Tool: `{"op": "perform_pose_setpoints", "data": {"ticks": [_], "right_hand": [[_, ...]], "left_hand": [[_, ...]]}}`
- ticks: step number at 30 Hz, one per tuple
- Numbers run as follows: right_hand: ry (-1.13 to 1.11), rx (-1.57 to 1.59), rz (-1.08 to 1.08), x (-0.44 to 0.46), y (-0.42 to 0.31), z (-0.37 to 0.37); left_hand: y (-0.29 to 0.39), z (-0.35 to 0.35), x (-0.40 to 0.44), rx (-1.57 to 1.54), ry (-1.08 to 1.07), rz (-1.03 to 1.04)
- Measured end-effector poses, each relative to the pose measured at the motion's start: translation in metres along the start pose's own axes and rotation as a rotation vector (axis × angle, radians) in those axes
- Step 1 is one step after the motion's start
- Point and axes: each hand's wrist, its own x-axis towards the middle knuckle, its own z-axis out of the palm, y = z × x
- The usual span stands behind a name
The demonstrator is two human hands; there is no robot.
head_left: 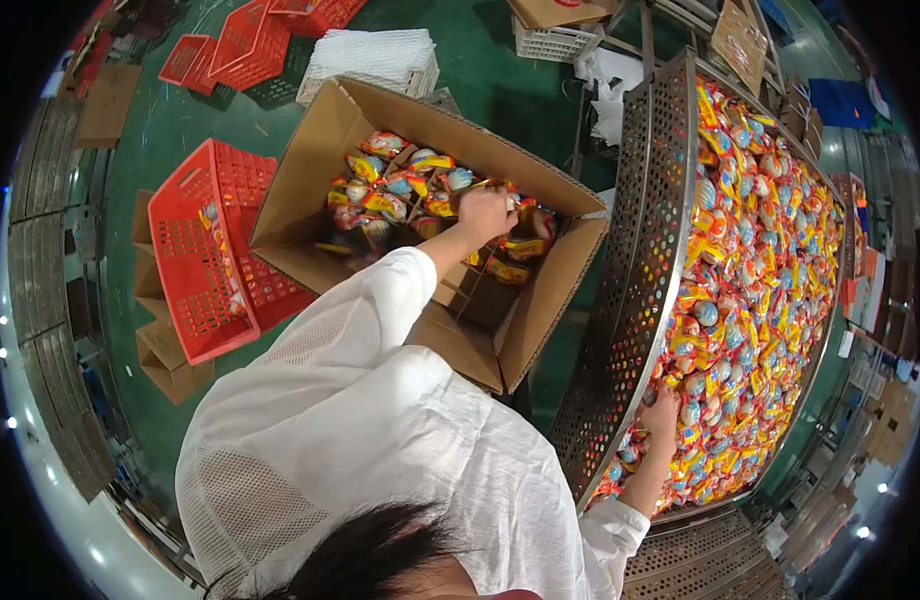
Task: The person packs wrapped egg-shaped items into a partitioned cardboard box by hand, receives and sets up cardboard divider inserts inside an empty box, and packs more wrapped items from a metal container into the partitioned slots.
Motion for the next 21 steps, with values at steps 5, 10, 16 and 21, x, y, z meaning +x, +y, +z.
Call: {"op": "perform_pose_setpoints", "data": {"ticks": [5, 10, 16, 21], "right_hand": [[-0.154, 0.191, -0.071, -0.006, 0.007, -0.011], [0.231, 0.259, 0.009, -0.012, 0.015, 0.022], [0.463, 0.423, 0.228, -0.033, -0.016, 0.009], [0.730, 0.334, 0.218, -0.037, -0.016, 0.002]], "left_hand": [[-0.008, -0.020, -0.001, -0.068, 0.043, 0.038], [-0.051, -0.053, -0.010, -0.255, 0.258, 0.417], [-0.055, -0.058, -0.018, -0.254, 0.124, 0.711], [-0.005, -0.025, -0.024, -0.295, 0.111, 0.670]]}}
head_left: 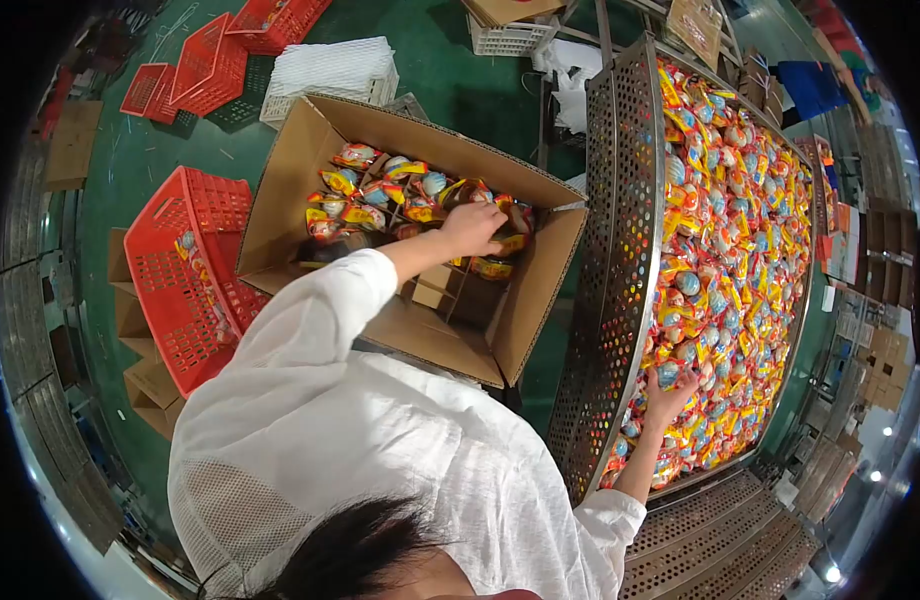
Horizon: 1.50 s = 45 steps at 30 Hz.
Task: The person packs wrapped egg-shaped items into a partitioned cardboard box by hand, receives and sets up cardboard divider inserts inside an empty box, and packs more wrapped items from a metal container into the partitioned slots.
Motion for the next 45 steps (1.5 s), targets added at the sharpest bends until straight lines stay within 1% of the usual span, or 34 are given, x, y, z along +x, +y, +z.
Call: {"op": "perform_pose_setpoints", "data": {"ticks": [2, 3, 5, 6, 7, 9, 10, 13, 14, 15, 16, 17, 18, 19, 21, 22, 24, 25, 27, 28, 29, 30, 31, 33, 34, 35, 37, 38, 39, 41, 43, 44, 45], "right_hand": [[0.039, 0.003, -0.026, -0.001, -0.006, -0.005], [0.075, 0.012, -0.054, -0.002, -0.009, -0.008], [0.069, 0.052, -0.081, -0.006, -0.015, -0.011], [0.040, 0.072, -0.121, -0.009, -0.017, -0.011], [0.011, 0.090, -0.161, -0.011, -0.018, -0.011], [-0.021, 0.146, -0.134, -0.015, -0.023, -0.008], [-0.027, 0.174, -0.149, -0.017, -0.029, -0.009], [-0.026, 0.197, -0.155, -0.021, -0.037, -0.012], [0.030, 0.185, -0.166, -0.021, -0.038, -0.012], [0.088, 0.172, -0.179, -0.020, -0.041, -0.012], [0.093, 0.173, -0.180, -0.019, -0.045, -0.013], [0.150, 0.233, -0.187, -0.019, -0.049, -0.015], [0.206, 0.292, -0.195, -0.018, -0.052, -0.018], [0.211, 0.289, -0.195, -0.017, -0.053, -0.021], [0.197, 0.281, -0.215, -0.019, -0.055, -0.026], [0.210, 0.339, -0.227, -0.020, -0.058, -0.026], [0.175, 0.354, -0.275, -0.021, -0.069, -0.031], [0.138, 0.371, -0.312, -0.021, -0.073, -0.033], [0.109, 0.395, -0.344, -0.022, -0.079, -0.032], [0.099, 0.332, -0.421, -0.025, -0.086, -0.033], [0.091, 0.270, -0.497, -0.027, -0.093, -0.035], [0.078, 0.295, -0.507, -0.030, -0.105, -0.037], [0.074, 0.298, -0.508, -0.033, -0.116, -0.036], [0.018, 0.370, -0.582, -0.038, -0.137, -0.033], [0.004, 0.349, -0.679, -0.039, -0.153, -0.034], [-0.018, 0.307, -0.750, -0.040, -0.173, -0.036], [-0.115, 0.414, -0.822, -0.044, -0.207, -0.030], [-0.172, 0.431, -0.850, -0.047, -0.223, -0.027], [-0.234, 0.491, -0.861, -0.051, -0.239, -0.018], [-0.429, 0.506, -0.799, -0.061, -0.271, 0.001], [-0.618, 0.489, -0.784, -0.074, -0.295, 0.033], [-0.698, 0.402, -0.840, -0.078, -0.304, 0.053], [-0.777, 0.311, -0.895, -0.083, -0.312, 0.074]], "left_hand": [[0.005, 0.012, 0.000, 0.165, -0.237, 0.023], [0.006, 0.016, -0.003, 0.162, -0.241, 0.027], [0.005, 0.020, -0.007, 0.259, -0.182, 0.286], [0.004, 0.018, -0.009, 0.319, -0.220, 0.426], [0.002, 0.017, -0.011, 0.318, -0.223, 0.434], [-0.001, 0.016, -0.015, 0.366, -0.206, 0.609], [-0.001, 0.017, -0.014, 0.361, -0.209, 0.616], [-0.001, 0.013, -0.011, 0.449, -0.294, 0.585], [0.008, 0.014, -0.009, 0.465, -0.382, 0.453], [0.011, 0.013, -0.002, 0.469, -0.379, 0.456], [0.014, 0.014, 0.006, 0.380, -0.508, 0.271], [0.019, 0.014, 0.015, 0.283, -0.630, 0.084], [0.029, -0.009, 0.037, 0.109, -0.744, -0.148], [0.030, -0.017, 0.040, -0.034, -0.472, -0.177], [0.008, 0.000, 0.043, 0.145, -0.149, 0.160], [0.001, 0.013, 0.042, 0.145, -0.145, 0.160], [-0.006, 0.032, 0.042, 0.426, -0.147, 0.378], [-0.008, 0.037, 0.043, 0.426, -0.145, 0.373], [-0.007, 0.044, 0.044, 0.466, -0.133, 0.241], [-0.007, 0.045, 0.043, 0.464, -0.139, 0.235], [-0.008, 0.044, 0.043, 0.479, -0.302, 0.257], [-0.009, 0.044, 0.044, 0.491, -0.466, 0.280], [-0.009, 0.047, 0.045, 0.492, -0.470, 0.276], [-0.009, 0.052, 0.046, 0.383, -0.425, 0.067], [-0.014, 0.047, 0.050, 0.365, -0.448, 0.057], [-0.020, 0.040, 0.049, 0.366, -0.448, 0.033], [-0.029, 0.007, 0.045, 0.123, -0.347, 0.220], [-0.026, -0.026, 0.036, 0.070, -0.307, 0.288], [-0.027, -0.050, 0.019, 0.082, -0.312, 0.272], [-0.033, -0.086, -0.019, 0.052, -0.367, 0.174], [-0.051, -0.111, -0.057, 0.237, -0.681, 0.010], [-0.056, -0.119, -0.069, 0.239, -0.676, -0.001], [-0.055, -0.126, -0.081, 0.253, -0.787, 0.010]]}}
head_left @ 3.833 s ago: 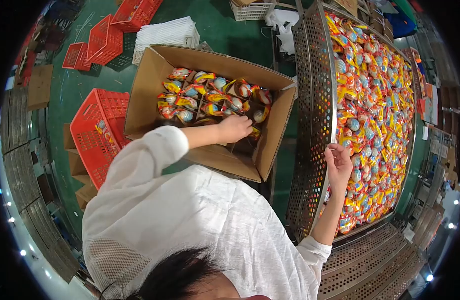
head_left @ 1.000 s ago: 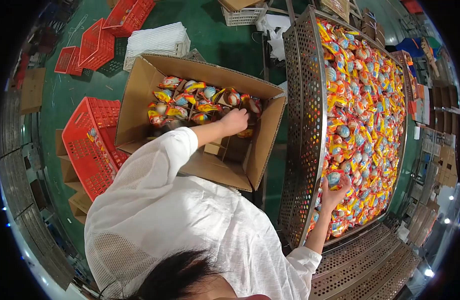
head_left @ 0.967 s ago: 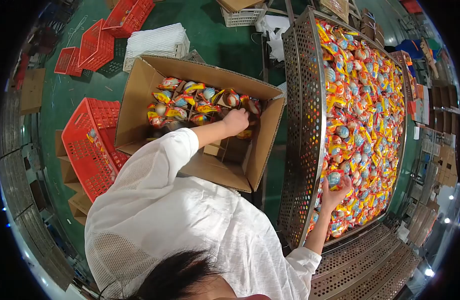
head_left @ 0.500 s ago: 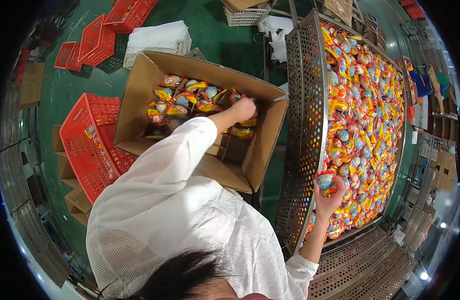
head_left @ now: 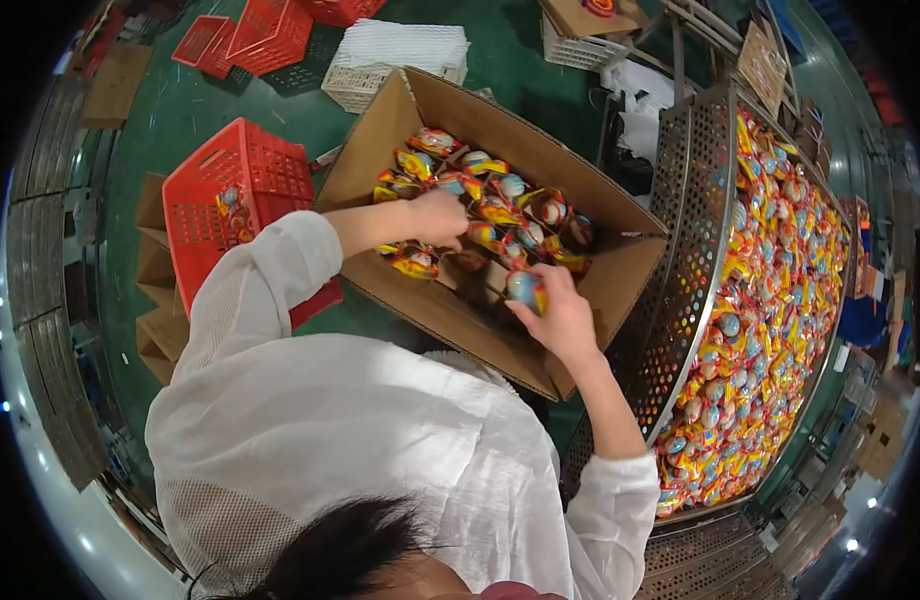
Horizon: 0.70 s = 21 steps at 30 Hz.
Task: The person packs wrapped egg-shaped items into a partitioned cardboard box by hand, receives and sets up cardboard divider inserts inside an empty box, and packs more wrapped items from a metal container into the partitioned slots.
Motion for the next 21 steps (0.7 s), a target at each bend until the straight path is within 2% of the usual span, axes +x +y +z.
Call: {"op": "perform_pose_setpoints", "data": {"ticks": [1, 2, 3, 5, 8, 12, 14, 15, 16, 18, 20, 21], "right_hand": [[-0.122, -0.116, -0.021, 0.013, 0.002, 0.015], [-0.243, -0.233, -0.039, 0.023, 0.005, 0.030], [-0.248, -0.242, -0.041, 0.031, 0.011, 0.047], [-0.501, -0.625, -0.176, 0.039, 0.026, 0.079], [-0.535, -0.742, -0.171, 0.038, 0.048, 0.111], [-0.458, -0.768, -0.176, 0.034, 0.042, 0.111], [-0.288, -0.693, -0.191, 0.028, 0.053, 0.125], [-0.355, -0.649, -0.153, 0.030, 0.052, 0.126], [-0.297, -0.598, -0.204, 0.031, 0.067, 0.141], [-0.358, -0.435, -0.014, 0.038, 0.060, 0.135], [-0.360, -0.333, 0.175, 0.043, 0.061, 0.144], [-0.452, -0.456, 0.072, 0.045, 0.056, 0.135]], "left_hand": [[0.002, 0.003, -0.010, 0.019, -0.108, 0.019], [0.008, 0.011, -0.014, 0.033, -0.090, 0.006], [0.013, 0.024, -0.013, 0.007, -0.046, 0.013], [0.018, 0.034, -0.006, -0.032, 0.005, 0.025], [0.020, 0.039, 0.005, -0.055, -0.026, -0.008], [0.009, 0.054, 0.004, -0.022, 0.010, -0.031], [0.008, 0.061, 0.007, 0.032, 0.006, -0.014], [0.008, 0.070, 0.009, 0.055, 0.010, 0.010], [0.014, 0.060, 0.004, 0.037, -0.001, 0.008], [0.015, 0.071, 0.004, 0.058, 0.023, 0.012], [0.022, 0.051, 0.001, 0.077, -0.083, -0.038], [0.026, 0.045, 0.000, 0.078, -0.097, -0.043]]}}
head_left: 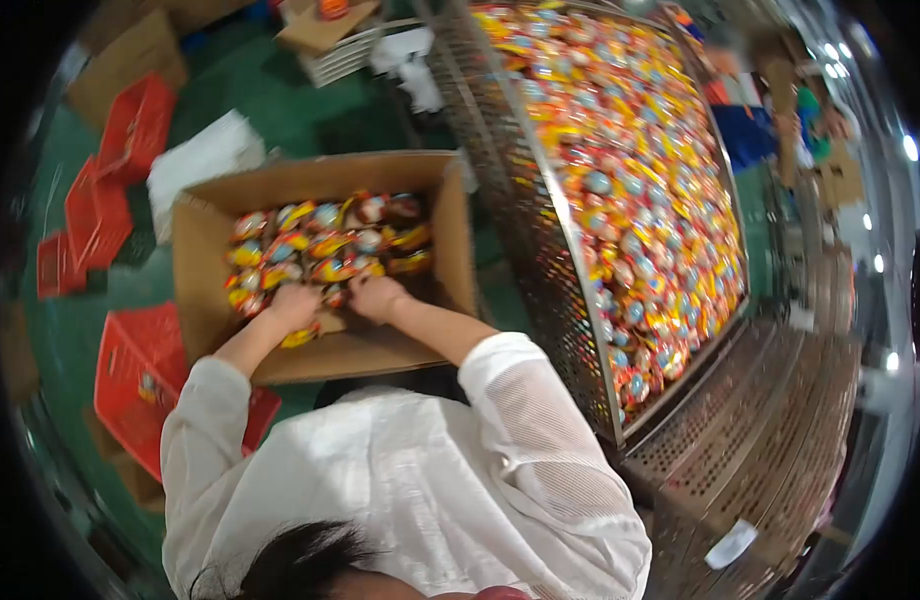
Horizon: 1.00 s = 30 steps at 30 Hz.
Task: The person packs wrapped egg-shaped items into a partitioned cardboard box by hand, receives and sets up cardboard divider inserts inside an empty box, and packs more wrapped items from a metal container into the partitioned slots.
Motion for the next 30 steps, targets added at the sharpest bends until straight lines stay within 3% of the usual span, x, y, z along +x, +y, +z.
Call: {"op": "perform_pose_setpoints", "data": {"ticks": [2, 3, 5, 7, 8, 9, 10, 11, 13, 15, 17, 19, 21, 24, 26, 30], "right_hand": [[-0.045, -0.098, -0.167, -0.011, 0.008, -0.019], [-0.178, -0.097, -0.104, -0.019, 0.007, -0.037], [0.021, -0.068, -0.056, -0.017, 0.013, -0.021], [0.154, 0.182, 0.167, 0.014, 0.007, 0.010], [0.088, 0.497, 0.351, -0.001, -0.005, -0.020], [0.146, 0.451, 0.275, 0.020, -0.008, 0.011], [0.366, 0.072, 0.002, 0.022, -0.006, 0.038], [0.201, 0.142, -0.123, 0.018, -0.004, 0.025], [0.134, 0.127, -0.206, 0.024, 0.000, 0.029], [0.165, 0.431, 0.024, 0.042, -0.003, 0.040], [0.239, 0.134, -0.170, 0.006, -0.002, 0.004], [0.228, 0.075, -0.209, -0.027, -0.001, -0.035], [0.282, 0.256, -0.278, -0.087, 0.008, -0.085], [0.706, 0.563, -0.344, -0.156, 0.039, -0.097], [0.903, 0.658, -0.182, -0.213, 0.062, -0.099], [1.124, 0.902, 0.333, -0.314, 0.100, -0.051]], "left_hand": [[-0.002, 0.005, 0.000, 0.022, -0.002, -0.001], [-0.003, 0.010, 0.002, 0.044, 0.009, 0.004], [0.003, 0.010, 0.006, 0.096, -0.011, 0.020], [0.012, 0.003, 0.012, 0.136, -0.023, 0.015], [0.015, -0.002, 0.014, 0.097, -0.006, -0.014], [0.017, -0.006, 0.016, 0.061, 0.012, -0.040], [0.014, -0.002, 0.020, 0.049, -0.003, -0.065], [0.014, -0.005, 0.020, 0.069, 0.004, -0.055], [0.019, -0.007, 0.021, -0.002, 0.033, -0.104], [0.020, -0.001, 0.018, -0.059, 0.065, -0.105], [0.020, -0.004, 0.016, -0.052, 0.073, -0.077], [0.014, -0.005, 0.019, -0.088, 0.018, -0.097], [0.020, -0.018, 0.018, -0.067, -0.015, -0.110], [0.045, -0.054, 0.011, -0.003, -0.028, -0.081], [0.050, -0.068, 0.016, -0.003, -0.063, -0.028], [0.082, -0.141, 0.022, -0.077, 0.102, 0.145]]}}
